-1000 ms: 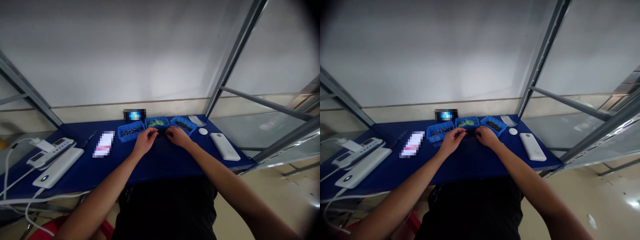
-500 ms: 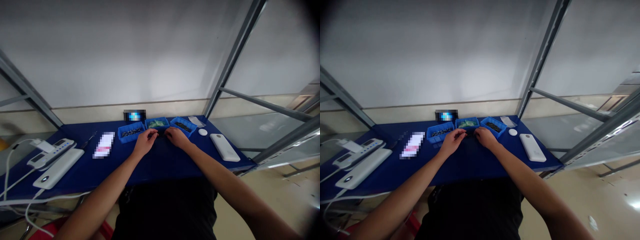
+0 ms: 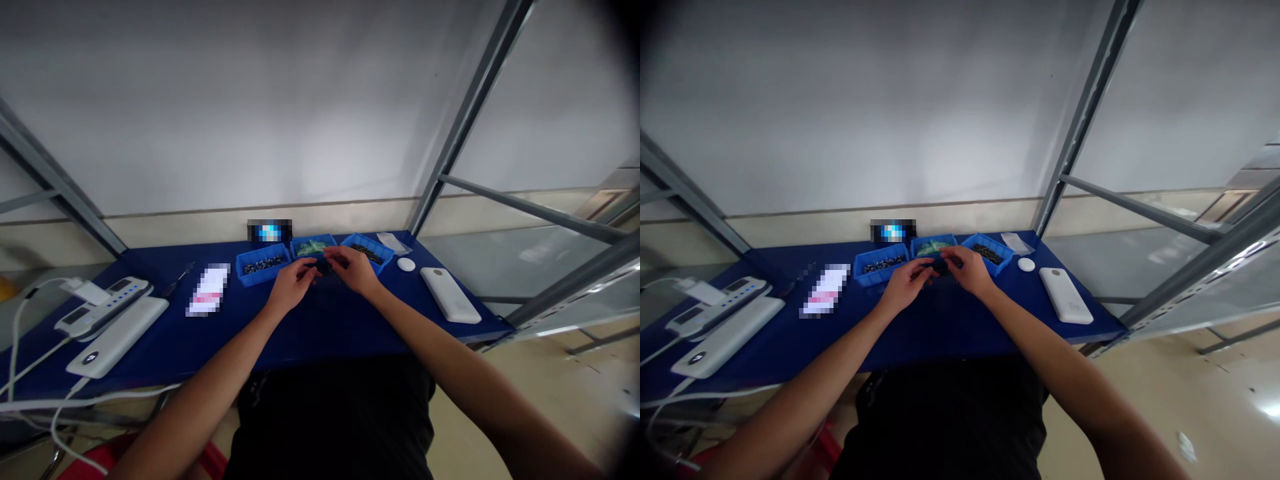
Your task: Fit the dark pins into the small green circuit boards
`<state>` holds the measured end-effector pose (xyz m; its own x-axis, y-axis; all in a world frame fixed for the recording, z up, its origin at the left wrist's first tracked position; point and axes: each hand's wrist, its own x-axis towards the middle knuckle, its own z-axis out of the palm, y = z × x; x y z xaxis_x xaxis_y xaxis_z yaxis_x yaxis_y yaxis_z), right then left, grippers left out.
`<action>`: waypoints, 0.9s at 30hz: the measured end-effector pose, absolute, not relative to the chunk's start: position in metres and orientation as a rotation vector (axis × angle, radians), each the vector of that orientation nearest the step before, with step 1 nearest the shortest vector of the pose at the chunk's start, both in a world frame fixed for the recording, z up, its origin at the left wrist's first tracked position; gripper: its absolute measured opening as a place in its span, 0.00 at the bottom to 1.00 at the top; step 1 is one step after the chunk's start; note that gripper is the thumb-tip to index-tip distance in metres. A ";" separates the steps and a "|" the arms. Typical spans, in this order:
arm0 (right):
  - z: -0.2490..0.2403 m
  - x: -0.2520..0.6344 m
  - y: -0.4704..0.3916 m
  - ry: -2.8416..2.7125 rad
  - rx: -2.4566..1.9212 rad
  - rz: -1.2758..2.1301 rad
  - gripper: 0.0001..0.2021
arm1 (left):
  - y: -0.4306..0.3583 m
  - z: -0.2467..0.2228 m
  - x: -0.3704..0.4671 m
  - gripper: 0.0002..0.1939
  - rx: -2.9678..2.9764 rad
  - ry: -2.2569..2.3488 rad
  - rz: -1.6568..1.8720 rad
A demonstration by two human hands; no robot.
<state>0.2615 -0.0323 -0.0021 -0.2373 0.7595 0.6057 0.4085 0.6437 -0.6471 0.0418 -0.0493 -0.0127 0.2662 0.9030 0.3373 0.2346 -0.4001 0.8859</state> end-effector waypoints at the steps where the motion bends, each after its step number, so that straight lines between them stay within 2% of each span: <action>1: -0.003 0.260 -0.033 -1.832 -0.915 0.488 0.15 | -0.050 -0.013 0.042 0.18 1.792 1.040 1.138; 4: -0.005 0.257 -0.034 -1.775 -0.895 0.538 0.12 | -0.050 -0.013 0.045 0.23 1.667 1.014 1.070; 10: 0.001 0.254 -0.044 -1.877 -0.861 0.249 0.10 | -0.049 -0.014 0.048 0.29 1.354 0.767 0.976; 17: 0.001 0.250 -0.050 -1.995 -0.726 0.215 0.11 | -0.047 -0.014 0.046 0.21 1.379 0.733 1.055; 27: 0.006 0.250 -0.053 -1.963 -0.725 0.229 0.11 | -0.038 -0.017 0.041 0.16 1.615 0.924 1.311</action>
<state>0.2504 -0.0526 0.0059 -0.3302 0.5781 0.7462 0.3909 0.8033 -0.4493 0.0409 -0.0376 -0.0169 0.1815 0.9135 0.3642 0.0362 -0.3763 0.9258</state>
